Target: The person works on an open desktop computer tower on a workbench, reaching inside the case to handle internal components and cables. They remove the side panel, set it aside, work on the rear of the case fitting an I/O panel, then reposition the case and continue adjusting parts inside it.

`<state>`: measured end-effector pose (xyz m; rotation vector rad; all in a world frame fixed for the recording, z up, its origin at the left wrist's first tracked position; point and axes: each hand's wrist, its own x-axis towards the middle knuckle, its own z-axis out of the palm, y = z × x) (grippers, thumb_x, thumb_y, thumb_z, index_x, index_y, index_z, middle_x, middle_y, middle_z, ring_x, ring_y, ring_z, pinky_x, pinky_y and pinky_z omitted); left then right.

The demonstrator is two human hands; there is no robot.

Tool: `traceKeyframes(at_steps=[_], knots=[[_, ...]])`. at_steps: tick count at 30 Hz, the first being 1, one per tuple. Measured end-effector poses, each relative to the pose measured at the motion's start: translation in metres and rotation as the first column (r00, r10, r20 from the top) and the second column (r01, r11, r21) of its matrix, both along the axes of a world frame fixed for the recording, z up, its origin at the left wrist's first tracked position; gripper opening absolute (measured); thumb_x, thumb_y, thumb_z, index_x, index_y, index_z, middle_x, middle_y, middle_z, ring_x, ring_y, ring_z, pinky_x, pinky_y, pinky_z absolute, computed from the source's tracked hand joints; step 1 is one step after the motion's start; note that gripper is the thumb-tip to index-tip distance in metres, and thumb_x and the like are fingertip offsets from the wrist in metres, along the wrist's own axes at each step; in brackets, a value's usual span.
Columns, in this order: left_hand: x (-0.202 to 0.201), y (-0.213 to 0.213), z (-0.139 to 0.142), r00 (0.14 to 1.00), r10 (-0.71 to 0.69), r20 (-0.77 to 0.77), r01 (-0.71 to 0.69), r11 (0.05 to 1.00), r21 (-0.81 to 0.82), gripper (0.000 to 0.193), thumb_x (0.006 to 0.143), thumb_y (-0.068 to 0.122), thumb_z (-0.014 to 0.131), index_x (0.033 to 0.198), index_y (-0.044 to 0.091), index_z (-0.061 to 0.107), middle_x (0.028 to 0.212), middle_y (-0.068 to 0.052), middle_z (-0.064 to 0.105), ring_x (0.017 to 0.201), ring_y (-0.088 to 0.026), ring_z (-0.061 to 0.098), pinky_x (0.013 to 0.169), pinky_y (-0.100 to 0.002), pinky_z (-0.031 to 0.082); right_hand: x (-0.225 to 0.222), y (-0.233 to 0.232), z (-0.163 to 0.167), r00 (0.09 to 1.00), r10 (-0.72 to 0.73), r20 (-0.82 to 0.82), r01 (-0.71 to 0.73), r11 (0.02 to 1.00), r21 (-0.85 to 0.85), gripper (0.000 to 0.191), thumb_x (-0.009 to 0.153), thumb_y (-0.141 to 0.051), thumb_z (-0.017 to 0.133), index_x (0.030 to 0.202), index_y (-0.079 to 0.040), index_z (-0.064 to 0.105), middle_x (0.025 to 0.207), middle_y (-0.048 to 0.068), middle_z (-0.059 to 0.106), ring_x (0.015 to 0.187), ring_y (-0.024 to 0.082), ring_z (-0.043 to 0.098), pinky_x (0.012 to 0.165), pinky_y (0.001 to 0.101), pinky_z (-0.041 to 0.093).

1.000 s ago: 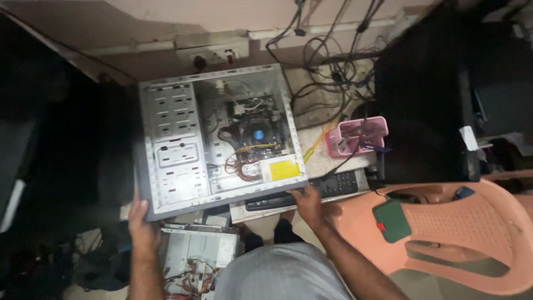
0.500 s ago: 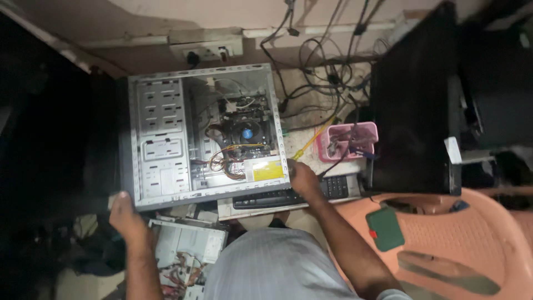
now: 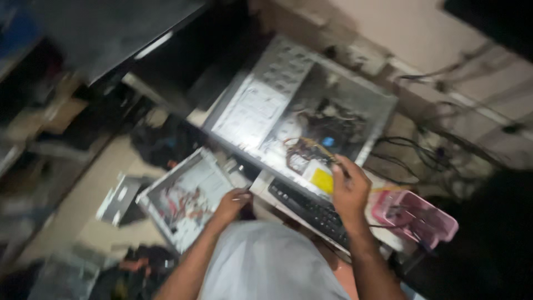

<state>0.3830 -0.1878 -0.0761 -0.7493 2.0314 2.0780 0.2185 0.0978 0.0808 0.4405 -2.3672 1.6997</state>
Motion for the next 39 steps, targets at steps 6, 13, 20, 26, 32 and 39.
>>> traceKeyframes(at_steps=[6, 13, 20, 26, 32, 39], knots=[[0.019, 0.057, -0.001, 0.952, -0.288, 0.102, 0.306, 0.898, -0.316, 0.046, 0.090, 0.035, 0.069, 0.124, 0.004, 0.067, 0.114, -0.019, 0.073, 0.104, -0.034, 0.072, 0.092, -0.041, 0.056, 0.001, -0.113, 0.010, 0.874, 0.469, -0.128, -0.414, 0.856, 0.308, 0.043, 0.087, -0.012, 0.074, 0.128, -0.001, 0.064, 0.129, 0.021, 0.064, 0.121, 0.040, 0.059, 0.105, 0.0495, 0.045], [0.042, 0.049, 0.017, 0.873, -0.273, 0.403, 0.464, 0.716, -0.522, 0.043, 0.087, 0.034, 0.064, 0.125, 0.017, 0.071, 0.120, -0.016, 0.068, 0.112, -0.039, 0.064, 0.093, -0.050, 0.050, 0.010, -0.143, 0.002, 0.822, 0.541, -0.177, -0.277, 0.651, 0.706, 0.059, 0.085, -0.032, 0.072, 0.137, -0.007, 0.059, 0.140, 0.019, 0.057, 0.130, 0.042, 0.051, 0.105, 0.0573, 0.038], [0.043, 0.055, 0.005, 0.858, -0.306, 0.413, 0.481, 0.761, -0.435, 0.042, 0.092, 0.043, 0.066, 0.115, 0.009, 0.073, 0.117, -0.020, 0.071, 0.111, -0.039, 0.067, 0.094, -0.048, 0.053, 0.016, -0.147, 0.002, 0.826, 0.539, -0.167, -0.243, 0.607, 0.757, 0.054, 0.086, -0.030, 0.072, 0.134, -0.007, 0.062, 0.141, 0.016, 0.059, 0.130, 0.040, 0.052, 0.104, 0.0548, 0.040], [0.040, 0.025, -0.033, 0.957, -0.249, 0.147, 0.286, 0.893, -0.349, 0.042, 0.090, 0.042, 0.064, 0.113, 0.007, 0.072, 0.107, -0.022, 0.073, 0.104, -0.040, 0.070, 0.092, -0.048, 0.055, 0.021, -0.143, -0.007, 0.791, 0.554, -0.259, -0.273, 0.698, 0.662, 0.034, 0.089, -0.023, 0.073, 0.119, -0.007, 0.070, 0.133, 0.012, 0.064, 0.130, 0.036, 0.057, 0.107, 0.0518, 0.041], [0.026, -0.038, -0.074, 0.974, 0.055, 0.219, 0.028, 0.932, -0.360, 0.036, 0.086, 0.036, 0.068, 0.101, 0.005, 0.075, 0.106, -0.024, 0.071, 0.101, -0.043, 0.068, 0.090, -0.050, 0.054, 0.038, -0.157, -0.012, 0.791, 0.465, -0.398, -0.211, 0.817, 0.536, 0.014, 0.092, -0.007, 0.073, 0.105, -0.003, 0.072, 0.116, 0.013, 0.071, 0.115, 0.035, 0.063, 0.104, 0.0497, 0.047], [0.029, -0.127, -0.143, 0.881, 0.460, 0.108, -0.400, 0.847, -0.350, 0.033, 0.099, 0.031, 0.054, 0.101, 0.004, 0.072, 0.104, -0.026, 0.071, 0.102, -0.047, 0.065, 0.090, -0.051, 0.052, 0.130, -0.257, -0.151, 0.640, 0.509, 0.576, -0.607, 0.794, -0.027, 0.031, 0.094, -0.013, 0.072, 0.122, 0.001, 0.069, 0.109, 0.011, 0.072, 0.098, 0.021, 0.065, 0.085, 0.0318, 0.051]])
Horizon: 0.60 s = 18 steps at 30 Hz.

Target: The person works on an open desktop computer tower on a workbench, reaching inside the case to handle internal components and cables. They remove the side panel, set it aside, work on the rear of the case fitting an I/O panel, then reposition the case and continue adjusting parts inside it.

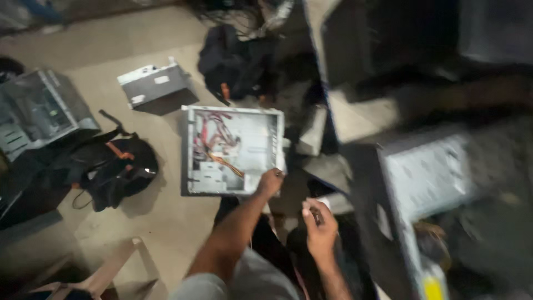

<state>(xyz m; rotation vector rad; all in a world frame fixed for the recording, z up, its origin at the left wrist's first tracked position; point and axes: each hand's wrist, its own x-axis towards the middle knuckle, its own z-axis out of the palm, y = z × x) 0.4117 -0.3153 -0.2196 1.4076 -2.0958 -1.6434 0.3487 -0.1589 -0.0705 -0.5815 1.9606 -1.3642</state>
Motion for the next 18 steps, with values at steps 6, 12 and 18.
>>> traceKeyframes(at_steps=[6, 12, 18], knots=[[-0.003, -0.050, -0.078, 0.827, 0.547, -0.130, -0.414, 0.749, 0.517, 0.040, 0.107, 0.037, 0.049, 0.113, 0.003, 0.068, 0.102, -0.025, 0.069, 0.098, -0.040, 0.063, 0.088, -0.045, 0.051, -0.019, -0.142, -0.180, 0.938, -0.141, 0.317, 0.044, 0.955, 0.294, 0.049, 0.100, -0.030, 0.072, 0.127, 0.006, 0.052, 0.109, 0.006, 0.054, 0.098, 0.020, 0.051, 0.081, 0.0407, 0.041], [-0.012, -0.064, -0.172, 0.807, 0.534, -0.251, -0.451, 0.833, 0.321, 0.036, 0.102, 0.030, 0.058, 0.121, 0.000, 0.066, 0.108, -0.017, 0.071, 0.100, -0.026, 0.066, 0.091, -0.039, 0.052, -0.045, -0.186, -0.265, 0.504, -0.111, 0.856, -0.018, 0.990, 0.139, 0.053, 0.088, -0.049, 0.062, 0.121, -0.008, 0.067, 0.113, 0.008, 0.072, 0.103, 0.024, 0.066, 0.091, 0.0382, 0.052], [-0.035, -0.050, -0.215, 0.649, 0.657, -0.384, -0.246, 0.658, 0.712, 0.024, 0.104, 0.017, 0.059, 0.118, -0.003, 0.063, 0.105, -0.012, 0.067, 0.097, -0.020, 0.061, 0.087, -0.037, 0.052, -0.052, -0.183, -0.315, 0.846, 0.012, 0.533, -0.179, 0.948, 0.262, 0.027, 0.081, -0.012, 0.069, 0.104, 0.002, 0.072, 0.094, 0.009, 0.070, 0.084, 0.021, 0.066, 0.076, 0.0338, 0.052]])
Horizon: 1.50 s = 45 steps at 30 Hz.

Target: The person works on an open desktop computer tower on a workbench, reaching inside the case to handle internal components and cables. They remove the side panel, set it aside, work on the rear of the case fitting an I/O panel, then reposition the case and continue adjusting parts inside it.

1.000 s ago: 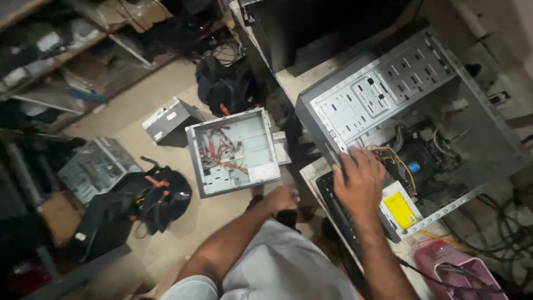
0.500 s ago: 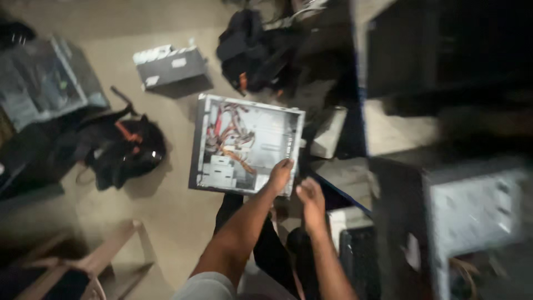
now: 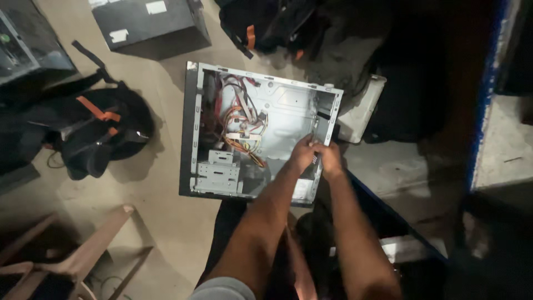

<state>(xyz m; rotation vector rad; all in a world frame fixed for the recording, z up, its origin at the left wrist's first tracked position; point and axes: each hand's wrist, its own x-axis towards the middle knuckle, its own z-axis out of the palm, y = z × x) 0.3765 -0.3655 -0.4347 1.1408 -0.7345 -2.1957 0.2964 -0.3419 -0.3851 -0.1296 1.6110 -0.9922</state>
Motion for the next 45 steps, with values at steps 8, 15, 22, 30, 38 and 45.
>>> traceKeyframes(at_steps=[8, 15, 22, 30, 38, 45], knots=[[-0.010, 0.007, -0.012, 0.993, 0.001, 0.119, 0.001, 1.000, -0.019, 0.037, 0.107, 0.030, 0.048, 0.129, 0.002, 0.059, 0.103, -0.010, 0.069, 0.094, -0.017, 0.062, 0.085, -0.034, 0.051, -0.013, 0.026, -0.046, 0.990, -0.078, 0.116, 0.085, 0.995, -0.055, 0.032, 0.075, -0.009, 0.064, 0.105, 0.000, 0.069, 0.092, 0.007, 0.069, 0.083, 0.019, 0.066, 0.078, 0.0319, 0.053], [-0.019, 0.014, -0.040, 0.971, 0.134, 0.195, -0.107, 0.984, -0.146, 0.042, 0.106, 0.031, 0.052, 0.134, 0.000, 0.060, 0.110, -0.017, 0.067, 0.097, -0.025, 0.062, 0.087, -0.037, 0.052, -0.018, 0.034, -0.064, 0.987, -0.045, 0.157, 0.066, 0.989, -0.131, 0.055, 0.073, -0.008, 0.063, 0.128, -0.002, 0.059, 0.096, 0.006, 0.067, 0.084, 0.019, 0.065, 0.078, 0.0307, 0.055], [-0.015, 0.004, -0.021, 0.668, -0.152, 0.729, 0.171, 0.984, 0.049, 0.029, 0.096, 0.033, 0.060, 0.110, 0.012, 0.073, 0.101, -0.018, 0.074, 0.098, -0.040, 0.069, 0.085, -0.048, 0.054, -0.020, 0.042, -0.077, 0.961, -0.065, 0.268, 0.083, 0.995, -0.057, 0.057, 0.085, -0.015, 0.070, 0.139, -0.004, 0.056, 0.095, 0.009, 0.060, 0.074, 0.024, 0.054, 0.062, 0.0375, 0.043], [-0.016, -0.011, -0.017, 0.426, -0.200, 0.882, 0.528, 0.847, -0.063, 0.021, 0.096, 0.022, 0.060, 0.095, 0.008, 0.075, 0.101, -0.018, 0.075, 0.097, -0.040, 0.071, 0.084, -0.051, 0.057, -0.010, 0.051, -0.077, 0.929, -0.279, 0.242, 0.261, 0.960, 0.103, 0.076, 0.094, -0.073, 0.040, 0.136, -0.012, 0.060, 0.113, 0.004, 0.069, 0.099, 0.020, 0.064, 0.088, 0.0364, 0.052], [-0.010, -0.008, -0.021, 0.315, -0.349, 0.883, 0.530, 0.836, 0.141, 0.015, 0.090, 0.010, 0.061, 0.095, 0.007, 0.075, 0.105, -0.019, 0.072, 0.100, -0.041, 0.071, 0.081, -0.050, 0.059, -0.004, 0.043, -0.076, 0.901, -0.337, 0.272, 0.303, 0.939, 0.160, 0.071, 0.098, -0.071, 0.039, 0.128, -0.013, 0.066, 0.109, 0.002, 0.071, 0.098, 0.018, 0.064, 0.089, 0.0338, 0.054], [0.009, -0.010, 0.020, 0.350, -0.139, 0.926, 0.437, 0.899, -0.030, 0.013, 0.083, 0.019, 0.070, 0.090, 0.008, 0.072, 0.094, -0.018, 0.074, 0.089, -0.040, 0.072, 0.076, -0.049, 0.059, -0.003, 0.059, -0.042, 0.851, -0.415, -0.322, 0.467, 0.879, 0.100, 0.047, 0.102, -0.045, 0.057, 0.125, -0.005, 0.067, 0.106, 0.005, 0.072, 0.089, 0.017, 0.063, 0.078, 0.0338, 0.050]])
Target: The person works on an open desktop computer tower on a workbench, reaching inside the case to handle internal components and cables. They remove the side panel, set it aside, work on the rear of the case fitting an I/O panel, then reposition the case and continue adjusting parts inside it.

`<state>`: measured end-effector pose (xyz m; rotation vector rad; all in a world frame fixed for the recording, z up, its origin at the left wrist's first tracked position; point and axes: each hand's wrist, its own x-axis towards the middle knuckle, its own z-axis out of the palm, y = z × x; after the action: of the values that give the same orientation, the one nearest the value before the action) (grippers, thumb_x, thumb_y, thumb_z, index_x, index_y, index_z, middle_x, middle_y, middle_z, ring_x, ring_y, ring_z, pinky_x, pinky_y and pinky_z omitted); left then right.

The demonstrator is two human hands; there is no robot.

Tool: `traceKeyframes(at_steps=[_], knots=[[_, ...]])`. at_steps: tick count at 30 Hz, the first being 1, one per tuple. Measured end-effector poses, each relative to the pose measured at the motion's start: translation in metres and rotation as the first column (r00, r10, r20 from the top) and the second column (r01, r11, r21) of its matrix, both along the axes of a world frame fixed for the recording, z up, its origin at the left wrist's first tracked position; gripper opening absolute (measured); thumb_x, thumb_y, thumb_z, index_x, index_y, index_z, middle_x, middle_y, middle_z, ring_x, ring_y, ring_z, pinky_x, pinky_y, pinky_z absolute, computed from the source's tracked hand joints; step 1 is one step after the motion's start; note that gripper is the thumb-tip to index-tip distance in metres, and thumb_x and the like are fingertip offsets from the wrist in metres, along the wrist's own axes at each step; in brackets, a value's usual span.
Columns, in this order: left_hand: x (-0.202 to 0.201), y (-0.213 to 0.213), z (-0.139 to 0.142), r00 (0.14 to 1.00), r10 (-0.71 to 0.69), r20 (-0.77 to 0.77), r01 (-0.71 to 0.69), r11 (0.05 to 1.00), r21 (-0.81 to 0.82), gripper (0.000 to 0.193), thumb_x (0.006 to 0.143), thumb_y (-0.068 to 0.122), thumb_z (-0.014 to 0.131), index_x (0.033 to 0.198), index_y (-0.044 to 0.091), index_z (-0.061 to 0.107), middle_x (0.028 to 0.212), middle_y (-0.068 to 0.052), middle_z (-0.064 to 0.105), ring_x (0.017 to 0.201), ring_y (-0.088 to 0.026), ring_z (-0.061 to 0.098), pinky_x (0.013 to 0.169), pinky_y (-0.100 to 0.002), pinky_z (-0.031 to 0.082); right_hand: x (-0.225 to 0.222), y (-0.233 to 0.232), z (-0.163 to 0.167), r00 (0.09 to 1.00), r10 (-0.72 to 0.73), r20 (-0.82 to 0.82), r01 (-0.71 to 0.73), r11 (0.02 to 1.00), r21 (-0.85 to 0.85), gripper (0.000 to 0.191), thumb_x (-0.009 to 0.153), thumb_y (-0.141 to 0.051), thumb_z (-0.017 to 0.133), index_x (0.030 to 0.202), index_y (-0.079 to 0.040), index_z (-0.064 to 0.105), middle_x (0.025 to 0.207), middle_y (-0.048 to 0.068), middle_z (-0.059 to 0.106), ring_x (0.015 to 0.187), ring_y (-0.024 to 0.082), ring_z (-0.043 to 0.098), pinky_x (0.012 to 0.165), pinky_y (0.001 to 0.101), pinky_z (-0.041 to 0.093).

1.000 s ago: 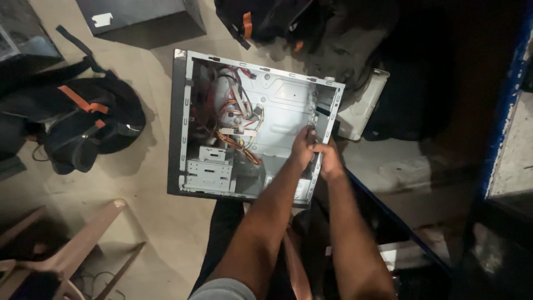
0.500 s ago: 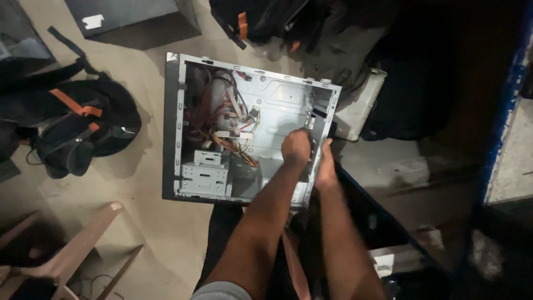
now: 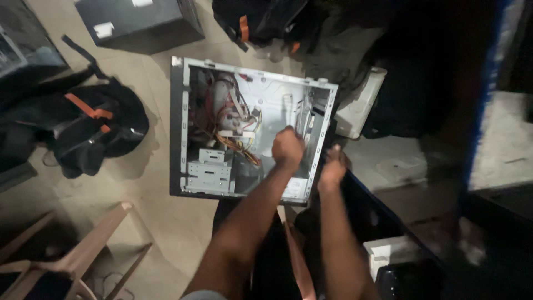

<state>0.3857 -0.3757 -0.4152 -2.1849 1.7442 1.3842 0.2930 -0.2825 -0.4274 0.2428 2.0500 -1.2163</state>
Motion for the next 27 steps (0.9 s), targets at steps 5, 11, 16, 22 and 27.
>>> traceKeyframes(at_steps=[5, 11, 16, 22, 27], knots=[[0.049, 0.010, 0.092, 0.967, -0.020, -0.255, -0.052, 0.961, -0.272, 0.015, 0.086, 0.021, 0.068, 0.082, 0.006, 0.067, 0.082, -0.020, 0.070, 0.080, -0.044, 0.069, 0.070, -0.052, 0.055, 0.029, 0.013, 0.077, 0.967, 0.162, -0.195, -0.212, 0.939, -0.271, 0.036, 0.106, -0.024, 0.064, 0.132, 0.000, 0.064, 0.108, 0.008, 0.071, 0.091, 0.014, 0.061, 0.077, 0.0283, 0.048], [0.105, 0.071, 0.255, 0.877, -0.280, -0.390, 0.148, 0.930, -0.336, 0.021, 0.081, 0.015, 0.072, 0.101, 0.007, 0.072, 0.098, -0.019, 0.072, 0.087, -0.043, 0.067, 0.072, -0.050, 0.055, 0.085, 0.056, 0.226, 0.893, 0.435, -0.113, -0.445, 0.817, -0.366, 0.042, 0.101, -0.018, 0.062, 0.138, 0.001, 0.059, 0.123, 0.011, 0.070, 0.109, 0.017, 0.065, 0.095, 0.0314, 0.051], [0.118, 0.101, 0.365, 0.693, -0.548, -0.467, 0.335, 0.820, -0.465, 0.025, 0.080, 0.016, 0.075, 0.103, 0.007, 0.071, 0.091, -0.018, 0.069, 0.082, -0.043, 0.066, 0.068, -0.051, 0.054, 0.090, 0.112, 0.342, 0.911, 0.384, -0.152, -0.413, 0.830, -0.375, 0.050, 0.092, -0.010, 0.068, 0.139, 0.000, 0.055, 0.127, 0.013, 0.068, 0.116, 0.021, 0.063, 0.100, 0.0348, 0.049], [0.086, 0.123, 0.472, 0.256, -0.783, -0.567, 0.447, 0.616, -0.649, 0.036, 0.076, 0.011, 0.075, 0.112, 0.005, 0.070, 0.093, -0.016, 0.067, 0.083, -0.042, 0.066, 0.068, -0.048, 0.054, 0.095, 0.187, 0.429, 0.985, -0.044, -0.165, -0.056, 0.829, -0.556, 0.055, 0.087, -0.006, 0.070, 0.137, -0.001, 0.049, 0.130, 0.013, 0.065, 0.117, 0.022, 0.063, 0.099, 0.0381, 0.050], [0.039, 0.151, 0.531, -0.119, -0.711, -0.693, 0.692, 0.441, -0.572, 0.038, 0.083, 0.015, 0.077, 0.119, 0.002, 0.069, 0.101, -0.016, 0.071, 0.085, -0.034, 0.072, 0.072, -0.041, 0.058, 0.092, 0.268, 0.495, 0.862, -0.415, -0.292, 0.128, 0.734, -0.667, 0.046, 0.094, -0.010, 0.067, 0.135, 0.002, 0.050, 0.130, 0.017, 0.065, 0.110, 0.025, 0.066, 0.094, 0.0433, 0.057]])
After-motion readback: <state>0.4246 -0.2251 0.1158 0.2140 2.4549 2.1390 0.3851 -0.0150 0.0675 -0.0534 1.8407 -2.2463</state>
